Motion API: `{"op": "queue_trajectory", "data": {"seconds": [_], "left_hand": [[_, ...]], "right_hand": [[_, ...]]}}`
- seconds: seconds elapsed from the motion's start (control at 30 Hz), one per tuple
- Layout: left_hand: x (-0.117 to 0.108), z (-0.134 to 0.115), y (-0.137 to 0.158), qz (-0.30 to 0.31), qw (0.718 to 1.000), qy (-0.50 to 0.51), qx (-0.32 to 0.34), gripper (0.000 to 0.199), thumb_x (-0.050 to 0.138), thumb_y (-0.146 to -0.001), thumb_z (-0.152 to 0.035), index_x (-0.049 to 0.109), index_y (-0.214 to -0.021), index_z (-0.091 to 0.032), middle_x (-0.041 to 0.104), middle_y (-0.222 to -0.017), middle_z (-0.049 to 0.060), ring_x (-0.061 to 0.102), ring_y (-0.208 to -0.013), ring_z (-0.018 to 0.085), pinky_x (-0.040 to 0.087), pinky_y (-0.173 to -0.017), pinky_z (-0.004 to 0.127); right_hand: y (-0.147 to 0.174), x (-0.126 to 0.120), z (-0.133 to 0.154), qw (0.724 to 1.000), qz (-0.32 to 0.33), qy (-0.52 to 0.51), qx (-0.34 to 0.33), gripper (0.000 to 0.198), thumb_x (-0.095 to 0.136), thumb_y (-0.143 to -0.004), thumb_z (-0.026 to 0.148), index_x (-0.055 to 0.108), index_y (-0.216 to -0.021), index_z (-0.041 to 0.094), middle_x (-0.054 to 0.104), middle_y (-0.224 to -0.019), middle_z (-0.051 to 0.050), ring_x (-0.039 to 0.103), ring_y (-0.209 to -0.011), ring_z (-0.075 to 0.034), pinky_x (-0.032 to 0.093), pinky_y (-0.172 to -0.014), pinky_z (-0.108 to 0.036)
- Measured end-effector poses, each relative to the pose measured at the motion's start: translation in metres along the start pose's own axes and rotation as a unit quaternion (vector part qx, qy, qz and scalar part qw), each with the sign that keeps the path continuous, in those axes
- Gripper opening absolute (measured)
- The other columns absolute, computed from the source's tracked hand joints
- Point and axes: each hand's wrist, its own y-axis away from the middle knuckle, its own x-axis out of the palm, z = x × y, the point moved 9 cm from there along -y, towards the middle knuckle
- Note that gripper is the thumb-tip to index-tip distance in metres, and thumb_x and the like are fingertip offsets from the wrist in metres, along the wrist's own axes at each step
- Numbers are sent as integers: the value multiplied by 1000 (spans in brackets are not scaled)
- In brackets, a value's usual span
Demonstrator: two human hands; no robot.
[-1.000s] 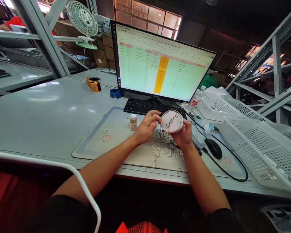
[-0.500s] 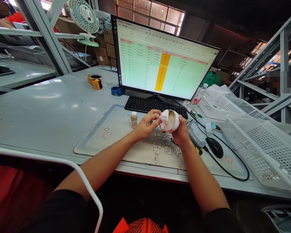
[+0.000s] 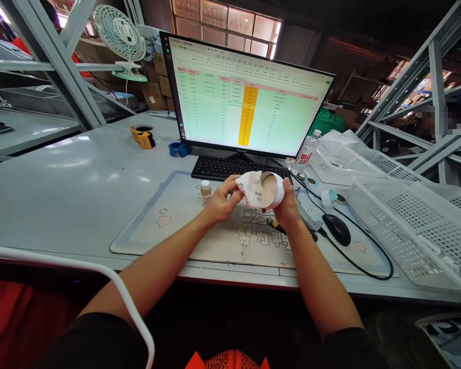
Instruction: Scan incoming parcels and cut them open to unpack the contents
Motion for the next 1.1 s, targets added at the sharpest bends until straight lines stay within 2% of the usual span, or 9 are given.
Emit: {"op": "queue_trajectory", "data": {"seconds": [0.13, 0.3, 0.37, 0.5, 0.7, 0.8, 0.93, 1.0, 1.1], "left_hand": [[3, -14, 3, -5, 993, -103, 64, 22, 61, -96, -40, 67, -89, -20, 65, -122, 12, 59, -118, 28, 45, -109, 45], [7, -21, 6, 13, 982, -163, 97, 15, 61, -97, -36, 65, -94, -21, 62, -128, 11, 56, -125, 27, 42, -112, 46], [7, -19, 6, 30, 981, -161, 101, 19, 63, -98, -41, 65, -97, -22, 62, -129, 12, 56, -125, 28, 42, -112, 46], [9, -17, 6, 56, 983, -134, 112, 33, 64, -98, -49, 66, -118, -23, 62, -130, 12, 57, -125, 28, 43, -112, 45], [13, -21, 9, 0, 989, -116, 88, 42, 51, -105, -53, 67, -129, -23, 66, -130, 13, 59, -125, 28, 43, -113, 44], [15, -22, 7, 47, 993, -73, 85, 44, 47, -106, -52, 65, -135, -23, 65, -136, 13, 59, -128, 28, 44, -113, 46], [12, -17, 3, 123, 987, -68, 79, 42, 60, -101, -44, 64, -139, -26, 62, -144, 12, 55, -135, 30, 40, -118, 47], [10, -15, 2, 116, 985, -101, 81, 43, 69, -96, -41, 65, -136, -26, 63, -140, 12, 57, -132, 30, 41, -116, 48], [6, -14, 3, 59, 976, -183, 99, 44, 76, -89, -39, 67, -131, -24, 64, -129, 12, 56, -125, 31, 43, -113, 50]], "right_hand": [[4, 5, 6, 995, 12, 90, -51, 64, 67, -86, 78, 67, -119, 24, 66, -97, -5, 63, -71, -18, 54, -49, -29], [4, 6, 8, 985, 0, 150, -89, 61, 70, -85, 76, 68, -118, 24, 68, -97, -5, 63, -78, -19, 52, -55, -26], [3, 7, 3, 988, 8, 139, -70, 61, 72, -84, 75, 67, -118, 25, 68, -96, -4, 64, -76, -19, 53, -53, -26], [4, 13, -15, 997, 40, 69, 0, 62, 71, -84, 76, 64, -116, 24, 68, -93, -2, 65, -70, -17, 58, -51, -28], [4, 24, -32, 996, 51, -49, 46, 69, 64, -86, 81, 67, -122, 21, 72, -99, -5, 69, -76, -20, 61, -56, -30], [5, 26, -28, 995, 51, -72, 43, 68, 68, -84, 79, 67, -122, 23, 73, -102, -5, 70, -80, -21, 61, -59, -31], [4, 26, -25, 994, 62, -70, 54, 71, 64, -85, 82, 69, -122, 22, 74, -98, -6, 68, -73, -20, 58, -53, -29], [4, 24, -27, 995, 61, -53, 52, 71, 61, -87, 82, 69, -122, 21, 73, -95, -6, 66, -69, -19, 57, -51, -28], [3, 20, -33, 998, 56, -10, 37, 70, 62, -89, 79, 66, -129, 22, 72, -106, -6, 67, -76, -18, 59, -57, -30]]}}
